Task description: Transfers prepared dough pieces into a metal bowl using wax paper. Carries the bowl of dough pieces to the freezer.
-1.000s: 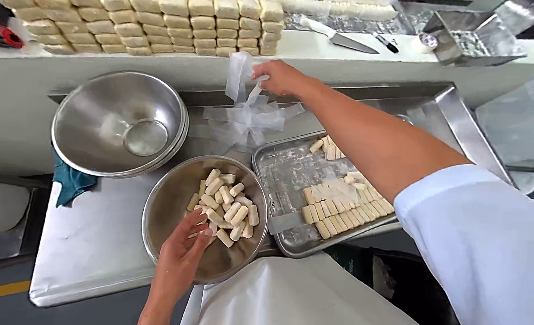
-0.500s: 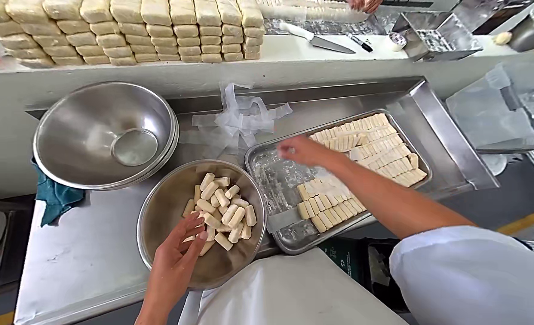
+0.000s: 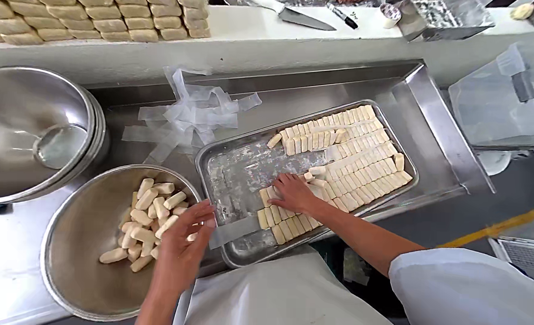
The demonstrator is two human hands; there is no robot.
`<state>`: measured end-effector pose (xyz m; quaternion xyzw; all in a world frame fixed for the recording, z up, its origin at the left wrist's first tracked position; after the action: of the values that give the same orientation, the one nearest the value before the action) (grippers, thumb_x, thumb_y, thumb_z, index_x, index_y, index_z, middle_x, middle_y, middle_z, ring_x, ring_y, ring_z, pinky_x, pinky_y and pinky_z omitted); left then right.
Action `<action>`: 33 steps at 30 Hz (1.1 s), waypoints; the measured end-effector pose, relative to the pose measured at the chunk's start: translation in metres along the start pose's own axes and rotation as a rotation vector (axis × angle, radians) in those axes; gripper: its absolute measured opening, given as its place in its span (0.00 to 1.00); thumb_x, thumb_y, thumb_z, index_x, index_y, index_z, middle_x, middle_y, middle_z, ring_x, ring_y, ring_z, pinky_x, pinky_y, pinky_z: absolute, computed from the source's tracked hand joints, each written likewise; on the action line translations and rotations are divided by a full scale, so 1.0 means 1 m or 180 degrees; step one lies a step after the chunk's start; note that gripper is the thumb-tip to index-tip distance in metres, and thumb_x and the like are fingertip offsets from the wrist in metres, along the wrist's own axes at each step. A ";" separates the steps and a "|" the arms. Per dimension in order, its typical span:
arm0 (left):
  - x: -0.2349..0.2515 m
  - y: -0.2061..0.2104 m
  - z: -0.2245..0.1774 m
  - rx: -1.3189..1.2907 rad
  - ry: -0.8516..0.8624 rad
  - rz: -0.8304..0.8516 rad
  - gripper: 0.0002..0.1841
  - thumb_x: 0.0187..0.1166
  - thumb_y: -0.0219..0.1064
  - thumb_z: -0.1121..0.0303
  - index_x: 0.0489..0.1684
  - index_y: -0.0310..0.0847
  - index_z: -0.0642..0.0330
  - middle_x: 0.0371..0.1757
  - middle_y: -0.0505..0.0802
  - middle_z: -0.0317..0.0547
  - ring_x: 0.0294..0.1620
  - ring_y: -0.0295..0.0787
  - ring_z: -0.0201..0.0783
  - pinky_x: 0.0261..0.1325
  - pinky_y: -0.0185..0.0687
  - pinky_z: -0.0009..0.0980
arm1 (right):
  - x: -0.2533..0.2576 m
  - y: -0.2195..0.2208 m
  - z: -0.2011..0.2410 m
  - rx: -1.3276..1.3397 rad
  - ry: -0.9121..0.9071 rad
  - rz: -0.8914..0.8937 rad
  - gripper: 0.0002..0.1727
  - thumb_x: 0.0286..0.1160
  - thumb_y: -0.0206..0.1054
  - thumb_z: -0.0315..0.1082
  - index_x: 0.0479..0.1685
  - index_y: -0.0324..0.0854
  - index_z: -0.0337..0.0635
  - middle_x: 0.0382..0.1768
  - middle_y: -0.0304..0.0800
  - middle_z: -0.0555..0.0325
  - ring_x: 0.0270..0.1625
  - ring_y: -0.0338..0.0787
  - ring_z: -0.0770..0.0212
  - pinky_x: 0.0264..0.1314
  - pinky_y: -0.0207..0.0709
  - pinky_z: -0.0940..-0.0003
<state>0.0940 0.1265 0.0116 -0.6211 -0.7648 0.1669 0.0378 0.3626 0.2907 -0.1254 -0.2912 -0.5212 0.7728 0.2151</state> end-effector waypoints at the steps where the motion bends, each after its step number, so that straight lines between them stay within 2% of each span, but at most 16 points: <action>1: 0.007 0.027 -0.002 0.0113 -0.0075 0.0155 0.24 0.82 0.62 0.57 0.72 0.79 0.60 0.64 0.92 0.42 0.62 0.91 0.36 0.62 0.90 0.38 | -0.003 -0.003 -0.004 0.0077 -0.0001 -0.0089 0.37 0.77 0.62 0.67 0.64 0.84 0.41 0.61 0.86 0.42 0.68 0.83 0.40 0.74 0.73 0.40; 3: 0.024 0.082 0.005 0.0445 -0.0317 0.0558 0.25 0.84 0.65 0.58 0.77 0.77 0.59 0.71 0.88 0.46 0.70 0.86 0.40 0.71 0.84 0.45 | -0.009 -0.007 -0.014 0.0218 0.0004 -0.0213 0.36 0.79 0.61 0.65 0.66 0.85 0.40 0.64 0.86 0.40 0.71 0.83 0.39 0.76 0.70 0.37; 6: 0.055 0.153 0.034 0.1330 -0.0495 0.1114 0.31 0.85 0.65 0.58 0.86 0.66 0.62 0.83 0.76 0.57 0.83 0.72 0.53 0.84 0.67 0.56 | -0.011 -0.005 -0.020 0.0235 0.0047 0.0064 0.39 0.79 0.58 0.68 0.67 0.83 0.40 0.66 0.84 0.41 0.73 0.80 0.39 0.77 0.70 0.38; 8: 0.075 0.187 0.052 0.1896 -0.0390 0.1205 0.33 0.84 0.65 0.60 0.87 0.64 0.65 0.84 0.73 0.61 0.86 0.66 0.58 0.86 0.61 0.57 | -0.006 -0.007 -0.022 0.0190 0.0102 0.0239 0.39 0.79 0.58 0.69 0.65 0.84 0.41 0.63 0.84 0.42 0.71 0.81 0.40 0.75 0.71 0.39; 10: 0.087 0.208 0.057 0.2340 -0.0337 0.1223 0.30 0.83 0.64 0.59 0.83 0.70 0.65 0.78 0.78 0.63 0.82 0.70 0.60 0.81 0.66 0.58 | -0.001 -0.006 -0.026 0.0221 0.0135 0.0334 0.36 0.78 0.61 0.67 0.60 0.84 0.39 0.58 0.85 0.41 0.67 0.82 0.39 0.69 0.74 0.39; 14: 0.102 0.213 0.054 0.2378 -0.0659 0.1558 0.28 0.77 0.68 0.53 0.70 0.81 0.64 0.66 0.85 0.62 0.72 0.79 0.60 0.70 0.77 0.58 | 0.006 -0.006 -0.029 0.0555 0.0302 0.0868 0.34 0.79 0.62 0.65 0.57 0.83 0.40 0.56 0.87 0.43 0.66 0.84 0.42 0.65 0.77 0.41; 17: 0.107 0.204 0.048 0.1662 -0.0865 0.1949 0.20 0.75 0.73 0.57 0.54 0.85 0.67 0.52 0.88 0.61 0.57 0.86 0.58 0.61 0.80 0.60 | 0.000 -0.022 -0.030 0.0990 0.0177 0.1111 0.32 0.79 0.63 0.65 0.51 0.83 0.40 0.41 0.89 0.45 0.49 0.90 0.42 0.50 0.80 0.39; 20: 0.098 0.193 0.033 0.1100 -0.0820 0.2147 0.16 0.78 0.74 0.61 0.52 0.86 0.65 0.45 0.92 0.57 0.49 0.90 0.52 0.58 0.82 0.57 | -0.004 -0.039 -0.023 0.1399 -0.0079 0.1257 0.28 0.79 0.66 0.61 0.46 0.85 0.42 0.31 0.86 0.49 0.39 0.88 0.47 0.43 0.79 0.42; 23: 0.100 0.163 -0.006 0.0714 -0.0631 0.1881 0.15 0.78 0.74 0.65 0.57 0.87 0.64 0.46 0.93 0.53 0.47 0.92 0.45 0.58 0.86 0.50 | 0.004 -0.080 -0.013 0.1778 -0.0294 0.0770 0.26 0.77 0.70 0.58 0.38 0.85 0.40 0.25 0.83 0.52 0.31 0.86 0.51 0.36 0.77 0.46; 25: 0.104 0.138 -0.028 0.0619 -0.0468 0.1369 0.17 0.77 0.75 0.67 0.61 0.85 0.62 0.47 0.94 0.52 0.45 0.92 0.42 0.55 0.89 0.47 | 0.010 -0.110 -0.007 0.1774 -0.0351 0.0181 0.25 0.78 0.70 0.57 0.47 0.87 0.40 0.33 0.89 0.49 0.39 0.89 0.50 0.42 0.81 0.44; 26: 0.108 0.127 -0.034 0.0749 -0.0422 0.1065 0.21 0.77 0.76 0.65 0.67 0.83 0.61 0.52 0.93 0.53 0.49 0.92 0.44 0.57 0.89 0.48 | 0.012 -0.124 -0.007 0.1606 -0.0289 -0.0077 0.27 0.79 0.68 0.57 0.58 0.86 0.41 0.47 0.91 0.47 0.52 0.91 0.48 0.55 0.83 0.42; 27: 0.112 0.118 -0.036 0.1009 -0.0399 0.0780 0.27 0.76 0.77 0.62 0.73 0.79 0.60 0.60 0.90 0.57 0.58 0.90 0.49 0.63 0.86 0.54 | 0.013 -0.133 -0.010 0.1442 -0.0199 -0.0287 0.31 0.82 0.65 0.58 0.70 0.82 0.41 0.62 0.88 0.45 0.66 0.87 0.46 0.69 0.78 0.41; 28: 0.115 0.112 -0.035 0.1290 -0.0387 0.0541 0.31 0.76 0.76 0.60 0.78 0.74 0.62 0.70 0.84 0.62 0.69 0.83 0.57 0.71 0.78 0.60 | 0.011 -0.138 -0.015 0.1309 -0.0144 -0.0540 0.33 0.83 0.62 0.58 0.73 0.79 0.40 0.69 0.84 0.43 0.73 0.83 0.45 0.75 0.74 0.41; 29: 0.114 0.111 -0.031 0.1487 -0.0334 0.0330 0.33 0.77 0.76 0.59 0.79 0.72 0.65 0.75 0.80 0.66 0.75 0.77 0.63 0.75 0.72 0.65 | 0.005 -0.139 -0.021 0.1217 -0.0090 -0.0780 0.31 0.85 0.61 0.56 0.72 0.80 0.39 0.69 0.84 0.42 0.73 0.82 0.44 0.75 0.74 0.42; 31: 0.101 0.123 -0.021 0.1679 -0.0236 0.0246 0.29 0.79 0.72 0.60 0.76 0.76 0.68 0.73 0.81 0.68 0.75 0.78 0.65 0.74 0.73 0.65 | -0.012 -0.124 -0.031 0.1054 0.0007 -0.0802 0.26 0.86 0.61 0.52 0.64 0.84 0.39 0.61 0.88 0.43 0.66 0.87 0.44 0.69 0.79 0.43; 33: 0.079 0.156 0.000 0.1816 -0.0294 0.0753 0.26 0.82 0.69 0.58 0.73 0.78 0.67 0.71 0.85 0.63 0.73 0.82 0.60 0.75 0.76 0.60 | -0.030 -0.083 -0.037 0.0883 0.0004 -0.0074 0.27 0.86 0.61 0.54 0.65 0.84 0.39 0.63 0.88 0.43 0.68 0.86 0.44 0.71 0.78 0.41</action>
<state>0.2222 0.2296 -0.0471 -0.6619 -0.6104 0.4060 0.1561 0.4117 0.3268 -0.0521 -0.2531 -0.4126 0.8348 0.2625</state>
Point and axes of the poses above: each hand's wrist, its own x-axis towards the middle knuckle, its own y-axis out of the palm, z = x × y, the point moved 5 cm from there along x, towards the middle knuckle
